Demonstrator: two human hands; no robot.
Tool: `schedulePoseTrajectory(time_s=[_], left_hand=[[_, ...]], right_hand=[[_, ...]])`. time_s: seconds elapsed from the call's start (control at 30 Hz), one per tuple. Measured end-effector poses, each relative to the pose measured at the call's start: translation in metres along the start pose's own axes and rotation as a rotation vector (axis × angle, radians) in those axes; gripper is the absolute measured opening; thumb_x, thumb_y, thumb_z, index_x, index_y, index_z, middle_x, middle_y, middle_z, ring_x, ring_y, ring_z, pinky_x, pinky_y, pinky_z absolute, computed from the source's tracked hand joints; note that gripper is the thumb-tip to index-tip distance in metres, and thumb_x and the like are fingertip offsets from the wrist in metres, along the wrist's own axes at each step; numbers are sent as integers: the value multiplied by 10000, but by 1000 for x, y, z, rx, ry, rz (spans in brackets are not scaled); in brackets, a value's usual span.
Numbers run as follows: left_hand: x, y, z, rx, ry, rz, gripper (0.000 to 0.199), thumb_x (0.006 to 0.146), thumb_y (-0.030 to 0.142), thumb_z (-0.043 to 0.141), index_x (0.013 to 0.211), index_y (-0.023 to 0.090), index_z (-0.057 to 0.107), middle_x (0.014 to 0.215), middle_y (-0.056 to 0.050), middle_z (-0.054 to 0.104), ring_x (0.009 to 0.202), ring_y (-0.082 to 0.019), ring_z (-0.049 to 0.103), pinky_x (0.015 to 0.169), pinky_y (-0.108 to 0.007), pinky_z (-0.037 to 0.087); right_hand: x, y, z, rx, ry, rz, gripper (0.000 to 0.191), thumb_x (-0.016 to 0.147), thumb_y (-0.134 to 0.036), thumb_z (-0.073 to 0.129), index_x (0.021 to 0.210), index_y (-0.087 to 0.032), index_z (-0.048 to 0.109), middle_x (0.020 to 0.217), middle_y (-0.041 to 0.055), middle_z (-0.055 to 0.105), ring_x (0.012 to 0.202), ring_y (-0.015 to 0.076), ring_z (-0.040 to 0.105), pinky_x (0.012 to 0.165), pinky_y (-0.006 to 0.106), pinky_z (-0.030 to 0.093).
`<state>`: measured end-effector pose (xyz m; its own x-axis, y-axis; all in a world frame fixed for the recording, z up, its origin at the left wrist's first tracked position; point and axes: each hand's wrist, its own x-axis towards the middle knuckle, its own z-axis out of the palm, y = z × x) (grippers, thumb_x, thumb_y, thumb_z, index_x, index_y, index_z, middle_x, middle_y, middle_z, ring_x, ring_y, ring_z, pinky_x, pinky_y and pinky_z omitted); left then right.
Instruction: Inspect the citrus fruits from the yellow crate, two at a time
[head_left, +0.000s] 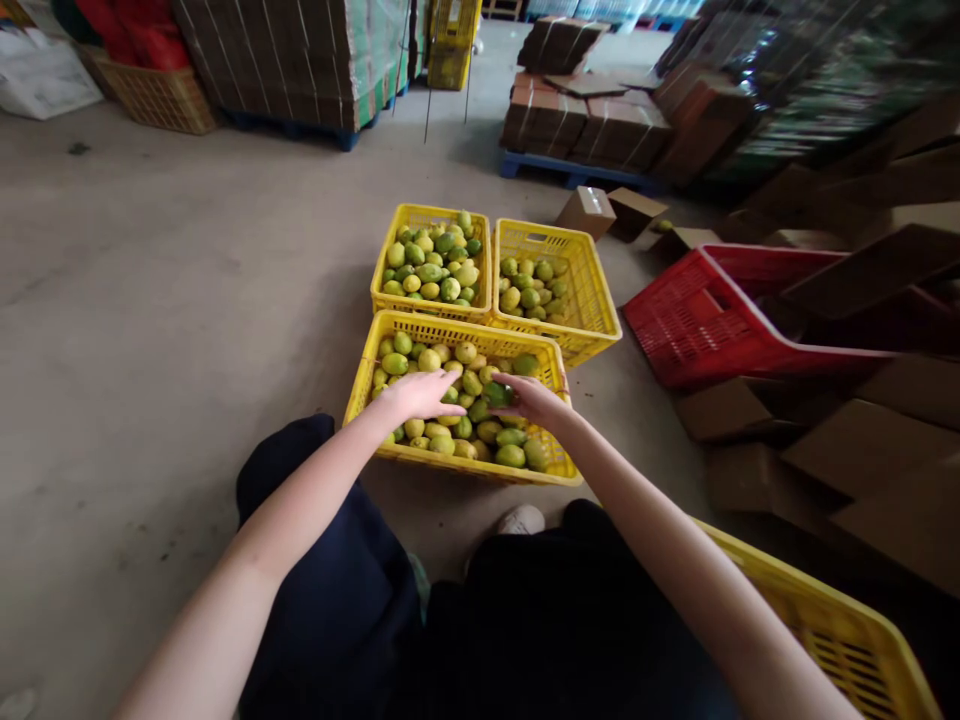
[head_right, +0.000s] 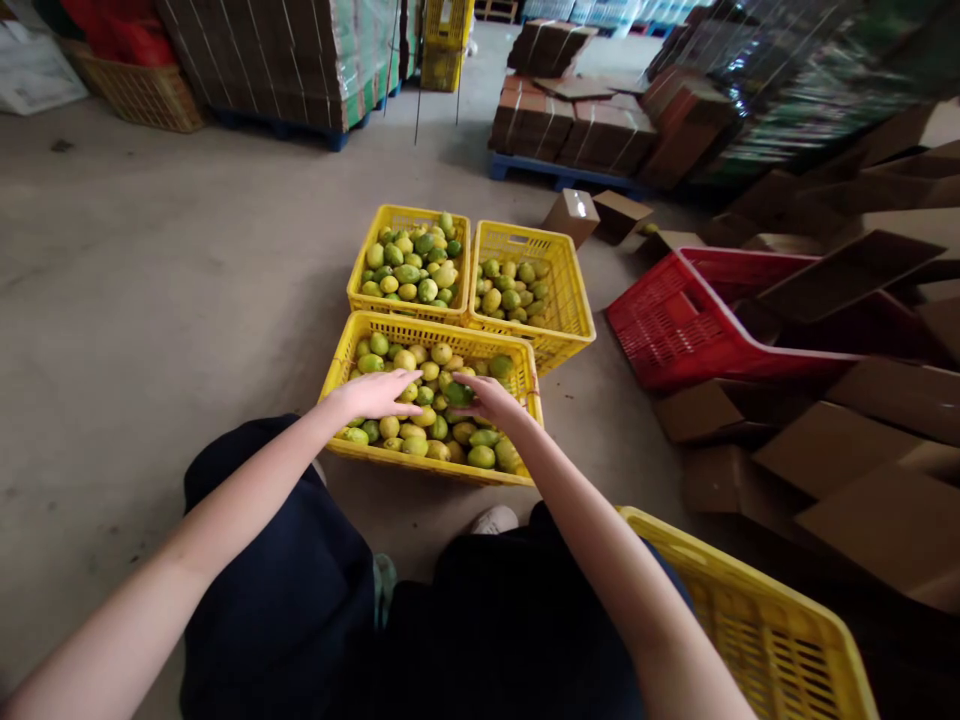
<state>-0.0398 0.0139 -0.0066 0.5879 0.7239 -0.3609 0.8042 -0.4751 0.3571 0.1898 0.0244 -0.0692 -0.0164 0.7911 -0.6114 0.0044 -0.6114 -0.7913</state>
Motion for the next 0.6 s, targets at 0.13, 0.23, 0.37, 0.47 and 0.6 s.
schedulePoseTrajectory(time_s=[0.13, 0.23, 0.37, 0.47, 0.6], left_hand=[[9, 9, 8, -232, 240, 144, 818, 836, 567, 584, 1476, 141, 304, 1456, -195, 460, 1265, -330, 517, 1022, -431, 420], [14, 6, 7, -409, 433, 169, 575, 808, 411, 680, 1292, 143, 520, 1264, -143, 624, 1136, -268, 598, 967, -375, 460], [15, -3, -3, -793, 509, 165, 479, 687, 379, 789, 1087, 166, 633, 1043, -69, 696, 899, -200, 649, 808, -306, 512], [13, -4, -13, -1227, 509, 103, 419, 752, 514, 700, 974, 164, 641, 929, -54, 687, 769, -150, 631, 678, -260, 508], [6, 0, -26, -1721, 471, -35, 552, 865, 679, 403, 795, 169, 603, 751, -49, 629, 588, -113, 558, 544, -256, 471]], right_hand=[[-26, -27, 42, 170, -93, 16, 137, 905, -279, 582, 956, -162, 633, 737, 42, 721, 605, 151, 671, 571, 261, 605], [-42, -38, 55, 238, -141, -8, 183, 959, -294, 487, 1016, -169, 607, 790, 47, 735, 581, 144, 675, 593, 268, 598], [-43, -37, 41, 183, -163, -44, 259, 983, -336, 371, 979, -168, 568, 866, 87, 736, 720, 193, 727, 746, 367, 599], [-30, -20, 19, -187, -46, -104, 232, 957, -323, 392, 1001, -171, 562, 971, 103, 729, 822, 197, 733, 775, 338, 586], [-3, 18, -5, -729, 102, -52, 202, 920, -273, 437, 982, -162, 595, 971, 110, 725, 807, 202, 717, 687, 280, 571]])
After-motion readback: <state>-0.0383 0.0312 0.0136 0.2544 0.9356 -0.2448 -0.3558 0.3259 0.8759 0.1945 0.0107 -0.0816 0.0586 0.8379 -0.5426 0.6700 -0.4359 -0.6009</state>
